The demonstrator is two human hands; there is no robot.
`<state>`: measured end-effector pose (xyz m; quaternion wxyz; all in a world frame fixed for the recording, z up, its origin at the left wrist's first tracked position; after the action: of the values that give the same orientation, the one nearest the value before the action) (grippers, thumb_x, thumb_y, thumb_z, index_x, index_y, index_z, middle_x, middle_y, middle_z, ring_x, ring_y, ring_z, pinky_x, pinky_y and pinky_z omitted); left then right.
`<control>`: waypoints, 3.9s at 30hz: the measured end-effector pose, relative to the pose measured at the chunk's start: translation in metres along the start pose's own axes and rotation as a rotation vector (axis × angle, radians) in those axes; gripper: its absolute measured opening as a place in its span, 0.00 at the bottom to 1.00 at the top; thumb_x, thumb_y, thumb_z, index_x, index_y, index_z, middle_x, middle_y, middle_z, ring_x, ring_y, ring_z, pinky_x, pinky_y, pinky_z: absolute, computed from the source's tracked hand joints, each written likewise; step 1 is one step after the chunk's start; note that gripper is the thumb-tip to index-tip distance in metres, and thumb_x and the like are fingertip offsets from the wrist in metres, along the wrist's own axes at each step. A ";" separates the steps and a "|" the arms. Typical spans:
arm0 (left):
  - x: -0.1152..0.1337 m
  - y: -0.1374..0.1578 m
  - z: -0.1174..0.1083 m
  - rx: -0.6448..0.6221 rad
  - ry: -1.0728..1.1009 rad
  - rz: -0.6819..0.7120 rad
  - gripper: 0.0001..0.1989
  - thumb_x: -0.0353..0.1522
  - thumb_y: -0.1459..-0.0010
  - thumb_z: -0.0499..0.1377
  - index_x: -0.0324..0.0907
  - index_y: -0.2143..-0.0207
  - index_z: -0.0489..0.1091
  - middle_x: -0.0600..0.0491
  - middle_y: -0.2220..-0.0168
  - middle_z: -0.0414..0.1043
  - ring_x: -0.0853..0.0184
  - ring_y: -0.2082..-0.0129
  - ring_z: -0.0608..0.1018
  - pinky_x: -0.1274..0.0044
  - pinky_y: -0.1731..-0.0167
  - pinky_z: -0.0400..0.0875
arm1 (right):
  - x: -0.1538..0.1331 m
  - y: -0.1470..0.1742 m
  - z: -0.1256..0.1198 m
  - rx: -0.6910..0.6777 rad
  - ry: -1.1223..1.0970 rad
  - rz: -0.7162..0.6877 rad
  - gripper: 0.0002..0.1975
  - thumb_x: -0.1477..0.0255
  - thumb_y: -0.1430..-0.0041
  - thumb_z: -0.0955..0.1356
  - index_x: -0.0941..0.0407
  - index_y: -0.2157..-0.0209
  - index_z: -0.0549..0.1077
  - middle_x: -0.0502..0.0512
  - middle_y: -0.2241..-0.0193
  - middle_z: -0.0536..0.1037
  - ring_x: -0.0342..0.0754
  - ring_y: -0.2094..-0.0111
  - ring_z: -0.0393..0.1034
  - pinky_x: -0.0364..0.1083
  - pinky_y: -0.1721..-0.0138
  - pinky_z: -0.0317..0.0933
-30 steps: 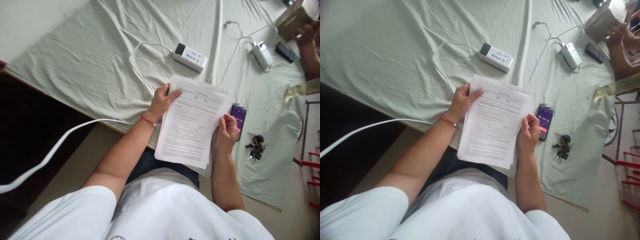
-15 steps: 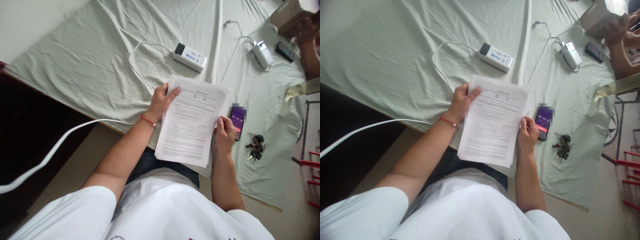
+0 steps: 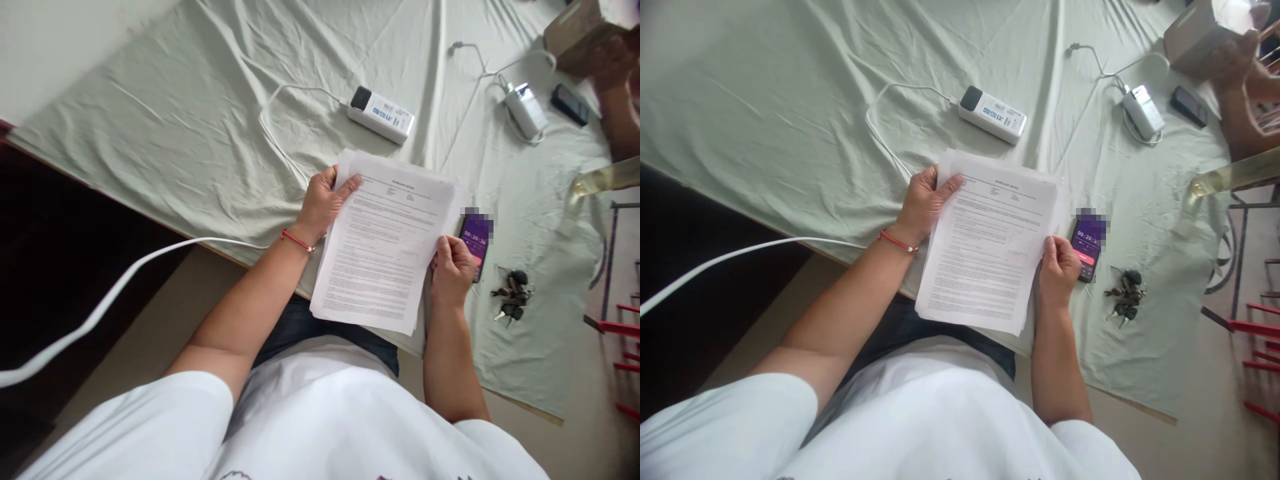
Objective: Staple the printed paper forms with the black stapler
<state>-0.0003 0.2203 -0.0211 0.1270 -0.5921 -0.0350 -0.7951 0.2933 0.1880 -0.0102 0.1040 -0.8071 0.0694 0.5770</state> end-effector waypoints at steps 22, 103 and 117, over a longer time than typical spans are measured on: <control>0.003 0.001 0.002 0.026 0.021 -0.038 0.22 0.50 0.44 0.74 0.44 0.61 0.77 0.50 0.62 0.83 0.58 0.55 0.85 0.69 0.56 0.82 | -0.001 0.001 0.002 0.017 0.016 -0.009 0.22 0.47 0.40 0.72 0.54 0.65 0.77 0.43 0.78 0.63 0.41 0.76 0.55 0.44 0.73 0.52; -0.003 -0.007 -0.007 0.235 0.064 -0.037 0.13 0.39 0.49 0.77 0.44 0.70 0.78 0.54 0.70 0.79 0.66 0.65 0.82 0.76 0.64 0.77 | -0.001 0.003 0.007 0.040 -0.127 -0.017 0.17 0.55 0.43 0.76 0.55 0.64 0.79 0.46 0.73 0.74 0.42 0.71 0.65 0.44 0.66 0.61; -0.016 -0.010 -0.018 0.198 0.139 0.008 0.34 0.39 0.47 0.76 0.52 0.41 0.67 0.50 0.53 0.81 0.51 0.44 0.82 0.62 0.48 0.79 | -0.001 0.003 0.009 0.008 -0.162 -0.030 0.17 0.54 0.41 0.75 0.53 0.66 0.75 0.46 0.72 0.74 0.42 0.71 0.66 0.44 0.66 0.61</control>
<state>-0.0150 0.2284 -0.0404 0.1898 -0.5202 -0.1020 -0.8264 0.2843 0.1868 -0.0124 0.1211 -0.7583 0.0507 0.6385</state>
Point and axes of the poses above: each hand's wrist, its own y-axis away from the middle knuckle, its own z-axis out of the palm, x = y × z, the point moved 2 cm from there along -y, towards the middle knuckle
